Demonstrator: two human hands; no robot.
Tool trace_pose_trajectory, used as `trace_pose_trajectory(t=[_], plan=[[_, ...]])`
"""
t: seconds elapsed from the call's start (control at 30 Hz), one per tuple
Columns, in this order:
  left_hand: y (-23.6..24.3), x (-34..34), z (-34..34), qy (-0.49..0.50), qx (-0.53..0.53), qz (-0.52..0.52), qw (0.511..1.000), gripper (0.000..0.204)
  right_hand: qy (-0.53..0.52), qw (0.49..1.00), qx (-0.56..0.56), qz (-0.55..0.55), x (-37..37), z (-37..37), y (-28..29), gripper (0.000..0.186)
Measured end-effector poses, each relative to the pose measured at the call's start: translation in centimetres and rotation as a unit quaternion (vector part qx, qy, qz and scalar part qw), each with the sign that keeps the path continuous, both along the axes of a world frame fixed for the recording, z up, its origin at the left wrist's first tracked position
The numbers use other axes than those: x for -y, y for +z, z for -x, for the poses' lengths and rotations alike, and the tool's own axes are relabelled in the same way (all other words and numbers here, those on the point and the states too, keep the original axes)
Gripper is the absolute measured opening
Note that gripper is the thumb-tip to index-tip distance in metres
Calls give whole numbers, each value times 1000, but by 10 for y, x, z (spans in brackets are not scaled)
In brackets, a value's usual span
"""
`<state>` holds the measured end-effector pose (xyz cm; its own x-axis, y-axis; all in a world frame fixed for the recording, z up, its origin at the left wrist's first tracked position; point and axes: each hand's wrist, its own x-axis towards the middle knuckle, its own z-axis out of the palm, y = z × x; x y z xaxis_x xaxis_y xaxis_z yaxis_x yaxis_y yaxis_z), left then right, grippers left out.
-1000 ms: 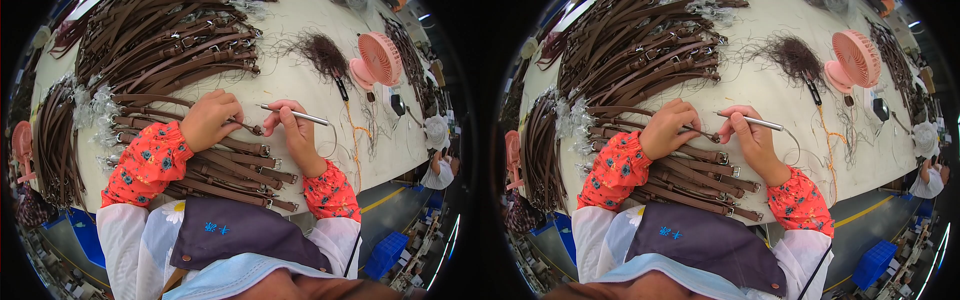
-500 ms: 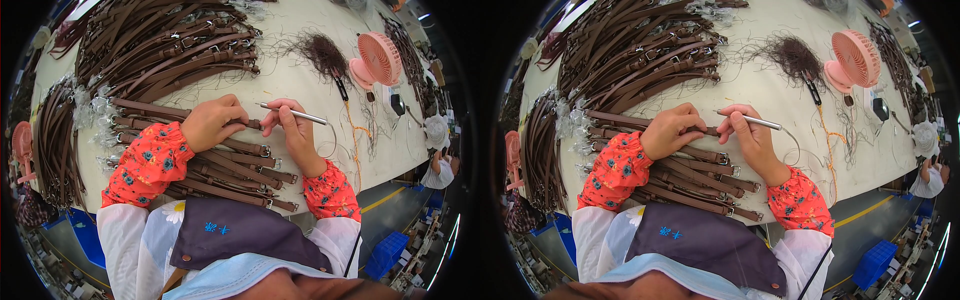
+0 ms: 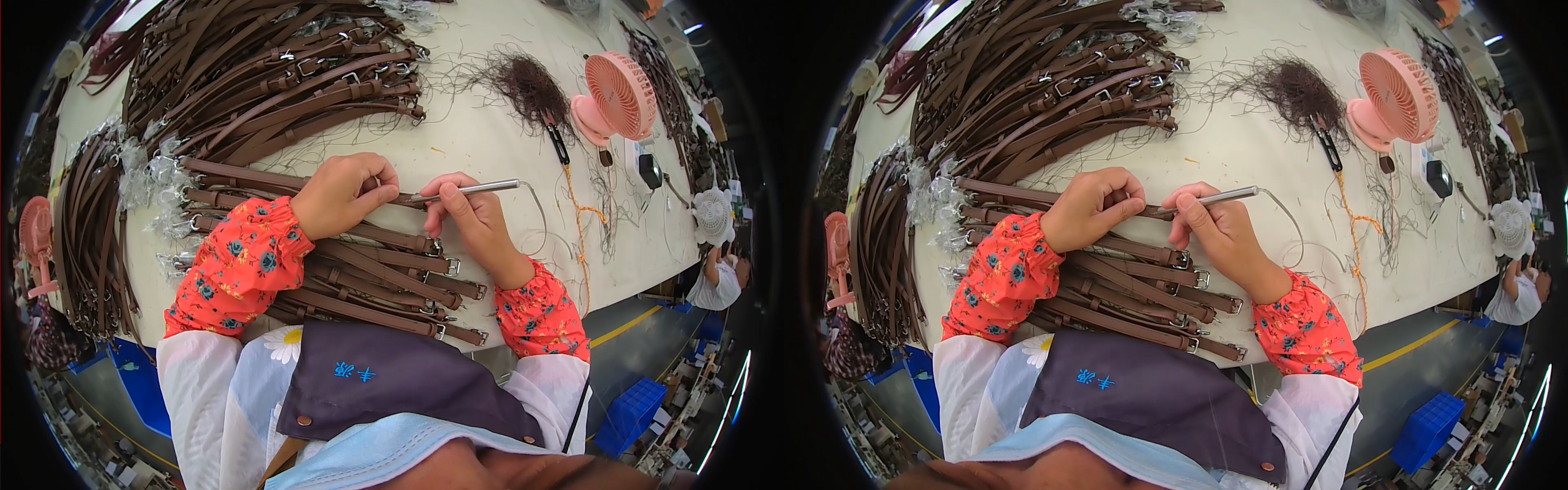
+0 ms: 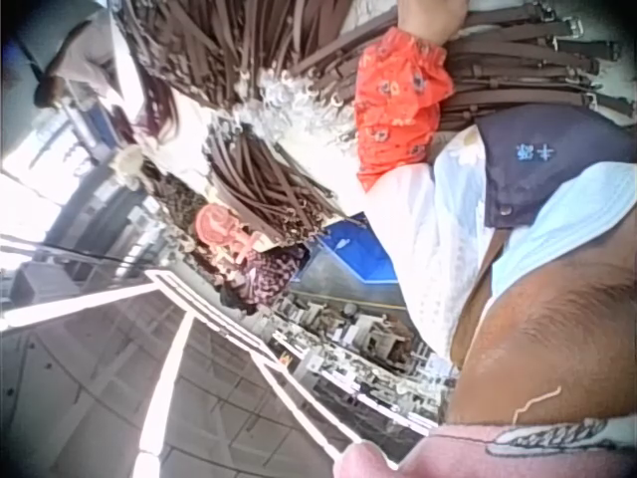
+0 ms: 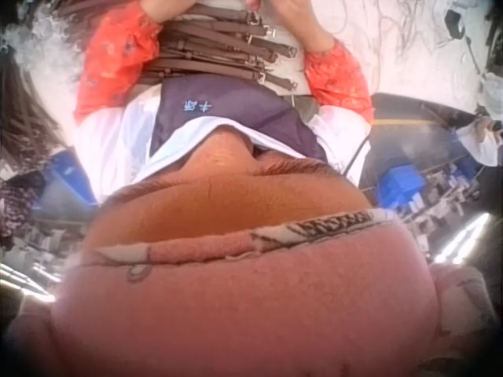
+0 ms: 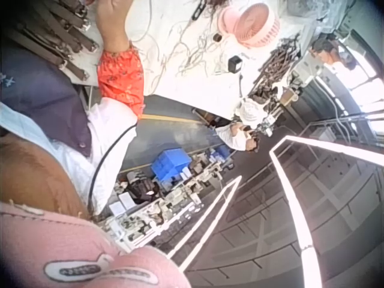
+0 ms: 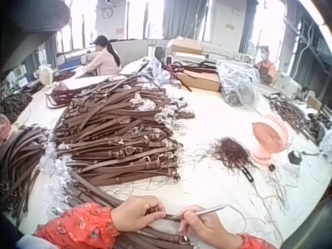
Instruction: Use a precision tooling knife to trim and finish small leather straps with buckles.
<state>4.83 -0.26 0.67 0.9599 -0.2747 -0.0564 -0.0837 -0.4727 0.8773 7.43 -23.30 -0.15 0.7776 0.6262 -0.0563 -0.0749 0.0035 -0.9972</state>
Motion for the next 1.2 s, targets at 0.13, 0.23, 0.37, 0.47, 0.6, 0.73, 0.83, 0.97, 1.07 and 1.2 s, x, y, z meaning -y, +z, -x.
trace_pose_trajectory(t=[0.13, 0.23, 0.37, 0.47, 0.6, 0.73, 0.83, 0.97, 1.07, 1.2], plan=[[-2, -1, 0, -6, 1, 9, 1000, 13, 0, 1000, 2, 7, -1, 0, 0, 39], [0, -1, -1, -8, 1, 9, 1000, 13, -1, 1000, 1, 8, -1, 0, -1, 39], [0, -1, -1, -9, -13, 15, 1000, 13, -1, 1000, 0, 7, -1, 0, -1, 38], [1, -1, -1, -11, -14, 20, 1000, 14, 0, 1000, 0, 5, -2, 0, 0, 38], [0, -1, -1, -14, -10, 21, 1000, 13, 0, 1000, 3, 5, -1, 0, -2, 38], [0, -1, -1, -25, -13, 10, 1000, 14, 1, 1000, 4, 10, -1, 0, -1, 39], [-6, 0, 0, 4, -60, 95, 994, 14, 1, 1000, 4, 11, -1, 0, -1, 39], [-3, 3, -1, 59, 13, 106, 993, 15, -3, 1000, 8, 2, 0, -1, -1, 39], [-3, 3, 0, -3, 72, 21, 997, 14, -6, 1000, 4, 0, -1, -1, -1, 39], [-10, 2, 0, -49, 125, -26, 991, 9, -6, 1000, 6, -1, -1, -1, -1, 39]])
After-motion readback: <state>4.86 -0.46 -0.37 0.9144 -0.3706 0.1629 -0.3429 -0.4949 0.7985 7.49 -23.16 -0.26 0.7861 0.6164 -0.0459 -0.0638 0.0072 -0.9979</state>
